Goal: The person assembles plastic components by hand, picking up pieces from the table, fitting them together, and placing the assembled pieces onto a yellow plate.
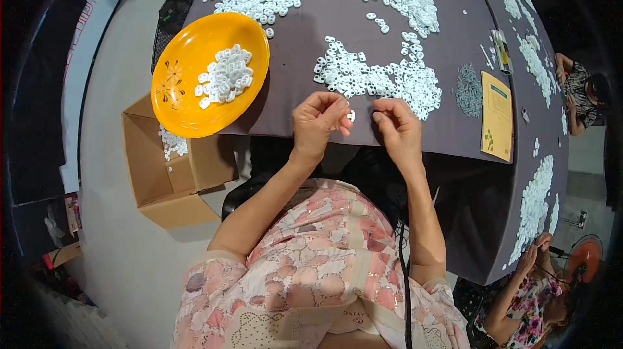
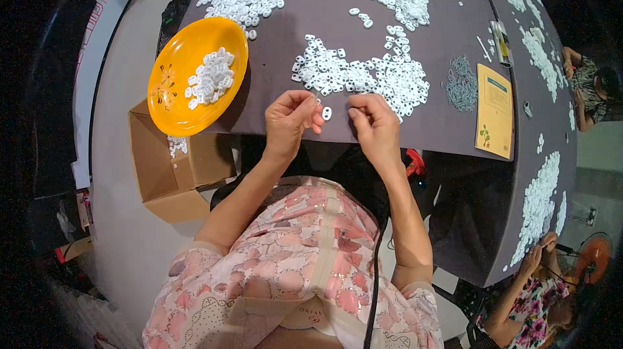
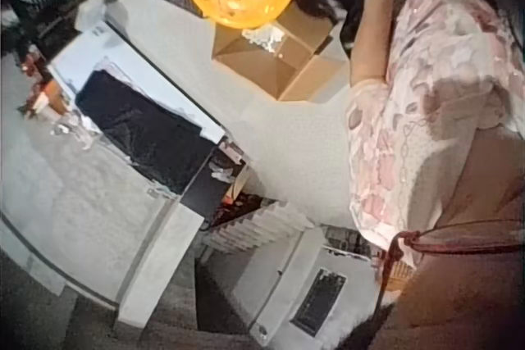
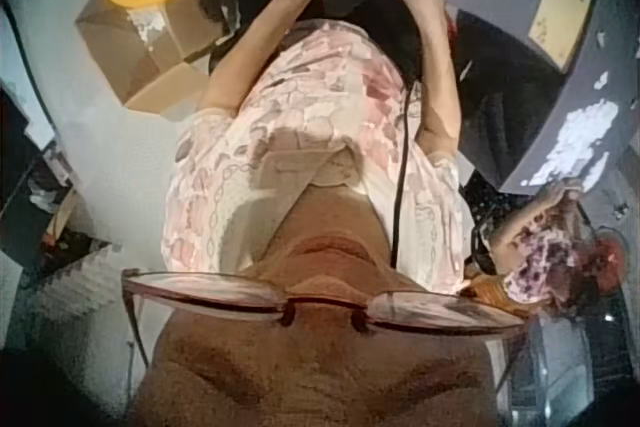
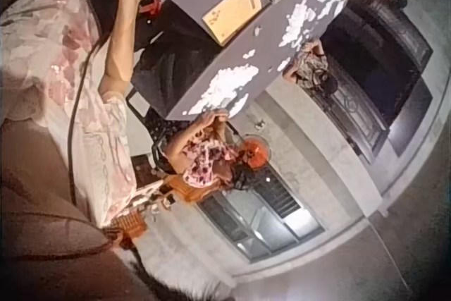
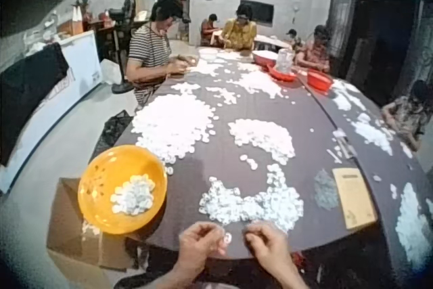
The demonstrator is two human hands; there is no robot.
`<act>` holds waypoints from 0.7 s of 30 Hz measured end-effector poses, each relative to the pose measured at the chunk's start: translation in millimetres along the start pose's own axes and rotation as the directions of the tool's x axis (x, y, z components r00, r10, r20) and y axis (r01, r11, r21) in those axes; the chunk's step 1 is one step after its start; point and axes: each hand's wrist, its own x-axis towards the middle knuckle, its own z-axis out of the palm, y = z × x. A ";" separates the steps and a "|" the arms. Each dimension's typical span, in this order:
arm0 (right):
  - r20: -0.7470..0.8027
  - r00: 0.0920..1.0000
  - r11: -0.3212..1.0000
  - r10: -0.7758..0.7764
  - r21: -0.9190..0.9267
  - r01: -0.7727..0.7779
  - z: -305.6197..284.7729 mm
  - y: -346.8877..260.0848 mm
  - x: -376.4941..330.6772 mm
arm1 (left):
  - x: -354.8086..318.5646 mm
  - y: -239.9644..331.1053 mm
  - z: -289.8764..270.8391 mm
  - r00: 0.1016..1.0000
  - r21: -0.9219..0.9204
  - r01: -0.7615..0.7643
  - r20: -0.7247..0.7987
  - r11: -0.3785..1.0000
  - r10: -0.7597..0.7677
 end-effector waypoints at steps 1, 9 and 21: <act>0.020 1.000 1.000 -0.012 -0.028 0.013 2.9 -9.8 -0.9 | -0.3 0.3 -1.5 1.000 -0.028 -0.003 -0.026 1.000 0.003; 0.245 0.962 0.955 -0.123 -0.236 0.183 16.0 -28.9 8.9 | -1.0 4.4 -4.5 0.999 0.001 -0.035 -0.008 0.999 0.035; 0.037 0.979 0.950 -0.203 -0.235 0.206 22.3 -11.6 12.4 | 1.8 1.7 -7.8 0.996 0.048 -0.017 0.083 0.999 0.013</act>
